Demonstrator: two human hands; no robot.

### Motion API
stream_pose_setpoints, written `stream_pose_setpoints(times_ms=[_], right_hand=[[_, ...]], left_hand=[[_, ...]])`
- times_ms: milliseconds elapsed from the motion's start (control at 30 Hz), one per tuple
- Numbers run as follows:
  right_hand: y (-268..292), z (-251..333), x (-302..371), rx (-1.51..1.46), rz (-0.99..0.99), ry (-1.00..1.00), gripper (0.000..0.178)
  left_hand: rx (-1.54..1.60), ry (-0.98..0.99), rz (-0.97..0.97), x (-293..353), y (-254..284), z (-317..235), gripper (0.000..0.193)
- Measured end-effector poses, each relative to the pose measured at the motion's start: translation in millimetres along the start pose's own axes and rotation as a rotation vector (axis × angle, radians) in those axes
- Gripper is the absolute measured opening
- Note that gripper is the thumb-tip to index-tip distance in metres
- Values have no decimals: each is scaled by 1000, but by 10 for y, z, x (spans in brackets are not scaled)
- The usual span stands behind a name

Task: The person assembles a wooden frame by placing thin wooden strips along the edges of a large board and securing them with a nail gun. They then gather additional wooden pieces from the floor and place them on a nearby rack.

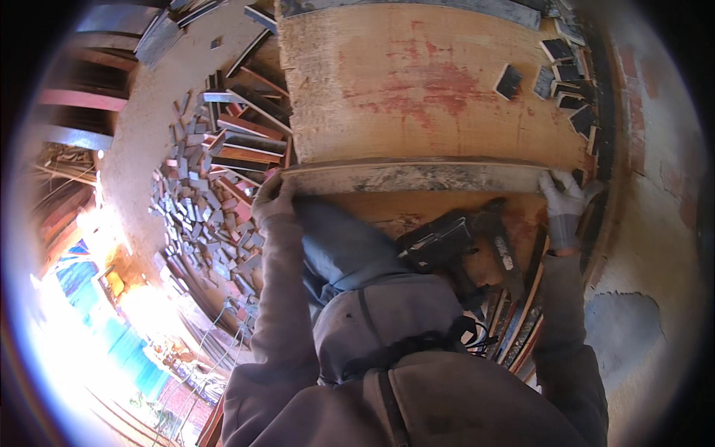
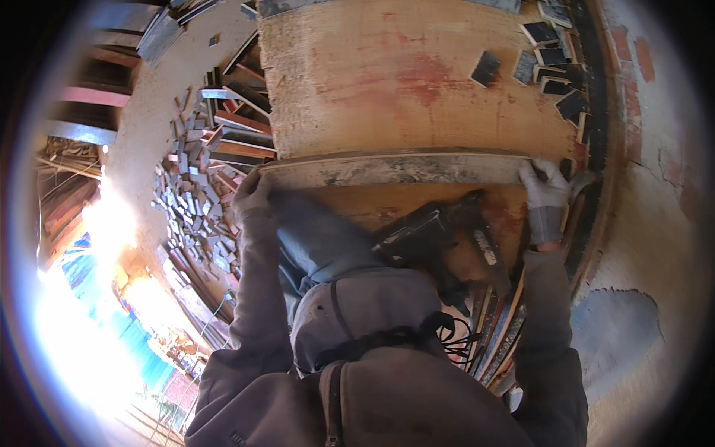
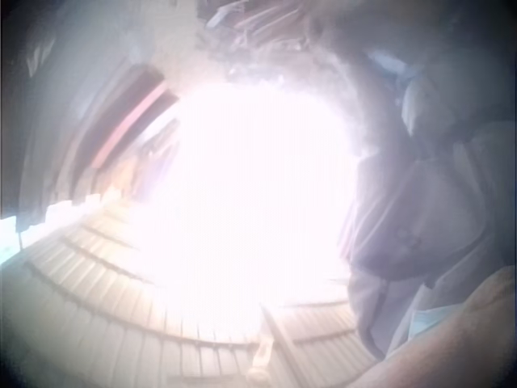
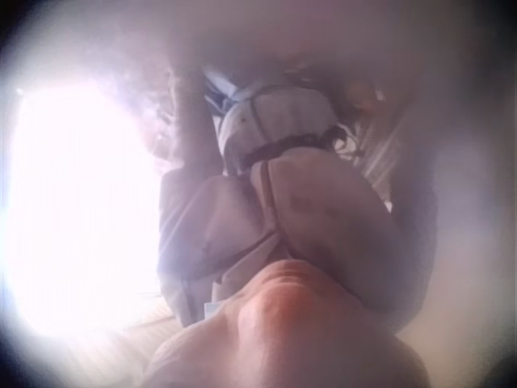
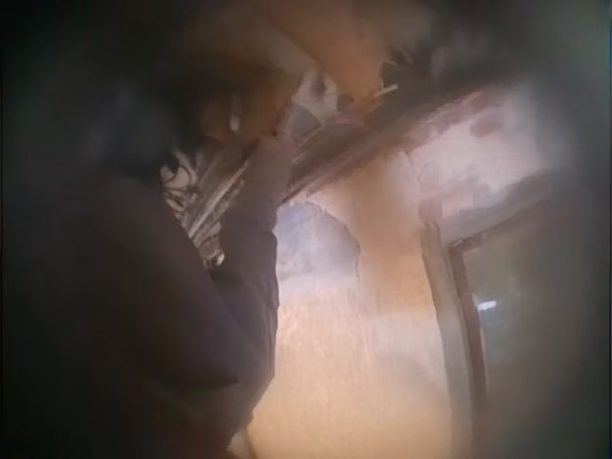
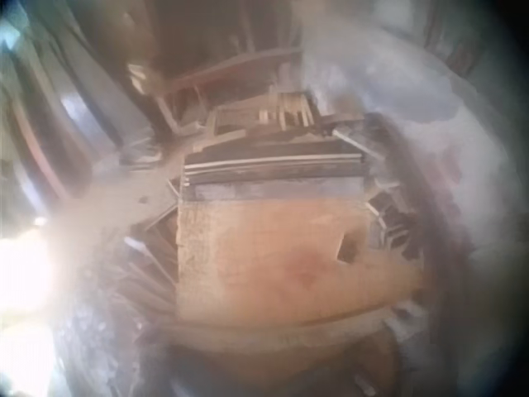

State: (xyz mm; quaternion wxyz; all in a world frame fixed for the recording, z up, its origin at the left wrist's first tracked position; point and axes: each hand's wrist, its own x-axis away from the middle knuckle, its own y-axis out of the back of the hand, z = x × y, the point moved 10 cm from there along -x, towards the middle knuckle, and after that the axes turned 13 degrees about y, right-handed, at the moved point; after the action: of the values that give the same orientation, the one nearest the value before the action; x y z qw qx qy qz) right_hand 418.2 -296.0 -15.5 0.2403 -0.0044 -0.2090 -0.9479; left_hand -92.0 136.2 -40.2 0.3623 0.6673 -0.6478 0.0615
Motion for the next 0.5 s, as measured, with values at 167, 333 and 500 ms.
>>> stream_pose_setpoints(times_ms=[167, 333, 500], right_hand=[[-30, 72, 1, -20, -15, -2, 19], [-57, 201, -24, 95, -13, 54, 17], [-108, 202, 2, 51, -44, -8, 13]], left_hand=[[-118, -20, -8, 11, -46, -122, 36], [-651, -747, -208, 900, -819, -902, 37], [-744, -902, 468, 1988, -2250, -862, 28]])
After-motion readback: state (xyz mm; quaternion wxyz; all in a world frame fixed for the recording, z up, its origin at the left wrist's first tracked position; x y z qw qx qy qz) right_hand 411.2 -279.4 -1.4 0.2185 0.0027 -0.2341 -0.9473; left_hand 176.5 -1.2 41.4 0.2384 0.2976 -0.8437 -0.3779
